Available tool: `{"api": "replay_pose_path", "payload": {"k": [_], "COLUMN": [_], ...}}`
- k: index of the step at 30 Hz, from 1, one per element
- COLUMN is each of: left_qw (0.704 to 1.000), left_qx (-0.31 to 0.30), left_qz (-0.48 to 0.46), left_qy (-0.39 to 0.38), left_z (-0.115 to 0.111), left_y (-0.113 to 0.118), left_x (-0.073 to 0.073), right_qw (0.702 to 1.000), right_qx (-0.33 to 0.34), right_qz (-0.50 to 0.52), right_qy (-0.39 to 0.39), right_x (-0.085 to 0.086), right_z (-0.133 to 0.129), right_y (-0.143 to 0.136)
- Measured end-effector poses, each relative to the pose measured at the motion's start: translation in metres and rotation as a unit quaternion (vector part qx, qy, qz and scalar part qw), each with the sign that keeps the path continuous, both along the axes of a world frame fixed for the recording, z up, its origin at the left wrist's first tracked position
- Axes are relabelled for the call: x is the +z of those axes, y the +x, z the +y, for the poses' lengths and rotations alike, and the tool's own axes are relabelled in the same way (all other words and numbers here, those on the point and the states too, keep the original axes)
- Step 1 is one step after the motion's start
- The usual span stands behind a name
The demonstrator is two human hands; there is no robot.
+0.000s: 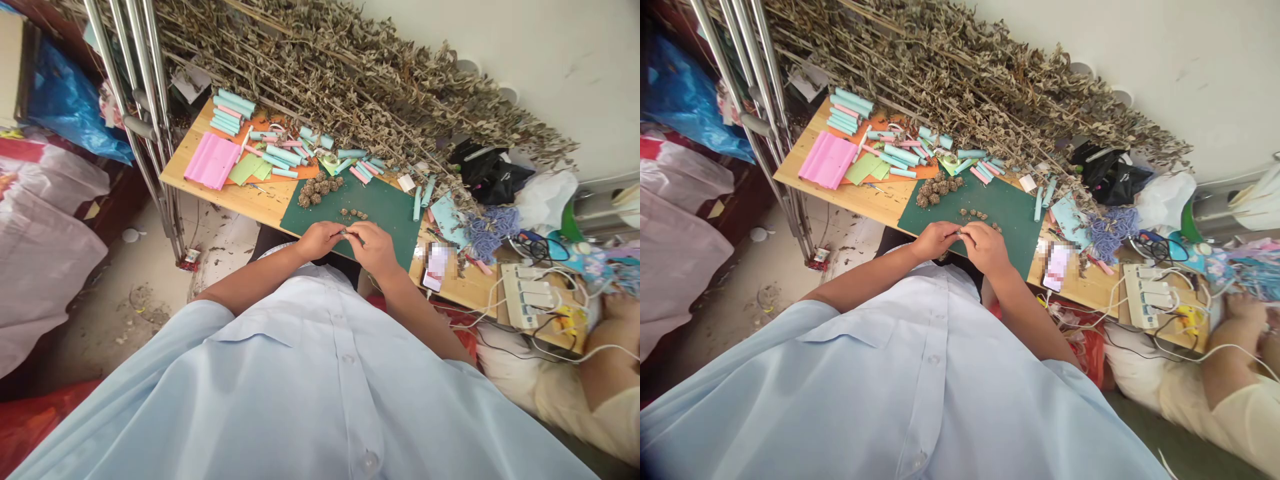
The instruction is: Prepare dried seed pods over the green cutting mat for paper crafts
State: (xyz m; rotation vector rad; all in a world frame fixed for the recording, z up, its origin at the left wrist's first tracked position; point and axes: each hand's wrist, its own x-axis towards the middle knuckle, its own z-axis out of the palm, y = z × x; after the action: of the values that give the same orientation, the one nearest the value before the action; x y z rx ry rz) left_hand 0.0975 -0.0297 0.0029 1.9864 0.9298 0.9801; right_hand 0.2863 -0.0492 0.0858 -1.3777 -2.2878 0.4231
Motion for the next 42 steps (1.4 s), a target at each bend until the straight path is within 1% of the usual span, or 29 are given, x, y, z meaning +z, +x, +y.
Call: {"api": "replay_pose_path", "payload": {"k": [8,13,18,21,26,29,33,35,39,42], "left_qw": [1.0,1.0,1.0,1.0,0.999,0.999,0.999,0.999,1.0,1.0], "left_qx": [0.0,0.0,-0.004,0.0,0.02,0.021,0.016,0.012,0.013,0.012], "left_qz": [-0.002,0.016,0.01,0.004,-0.023,-0.034,-0.03,-0.024,-0.022,-0.019], "left_qy": [0.002,0.015,0.019,0.007,-0.029,-0.037,-0.028,-0.02,-0.01,-0.012], "left_z": [0.001,0.001,0.003,0.002,-0.001,-0.002,0.0,0.001,0.002,0.002], "left_y": [0.001,0.001,0.001,0.001,0.002,0.002,0.002,0.002,0.002,0.002], "left_x": [-0.003,-0.006,-0.008,-0.008,-0.003,-0.002,-0.005,-0.007,-0.009,-0.008], "right_qw": [0.996,0.984,0.973,0.974,0.988,0.991,0.992,0.992,0.992,0.989], "right_qx": [0.028,0.045,0.044,0.045,0.041,0.043,0.062,0.06,0.027,0.013], "right_qz": [-0.078,-0.155,-0.203,-0.198,-0.109,-0.08,-0.082,-0.089,-0.114,-0.131], "right_qy": [-0.043,-0.079,-0.097,-0.105,-0.106,-0.098,-0.075,-0.066,-0.056,-0.061], "right_x": [0.014,0.026,0.033,0.034,0.029,0.026,0.026,0.026,0.028,0.032], "right_z": [0.004,0.012,0.02,0.021,0.015,0.012,0.011,0.011,0.009,0.008], "right_y": [-0.003,-0.009,-0.015,-0.016,-0.009,-0.004,-0.003,-0.004,-0.01,-0.013]}}
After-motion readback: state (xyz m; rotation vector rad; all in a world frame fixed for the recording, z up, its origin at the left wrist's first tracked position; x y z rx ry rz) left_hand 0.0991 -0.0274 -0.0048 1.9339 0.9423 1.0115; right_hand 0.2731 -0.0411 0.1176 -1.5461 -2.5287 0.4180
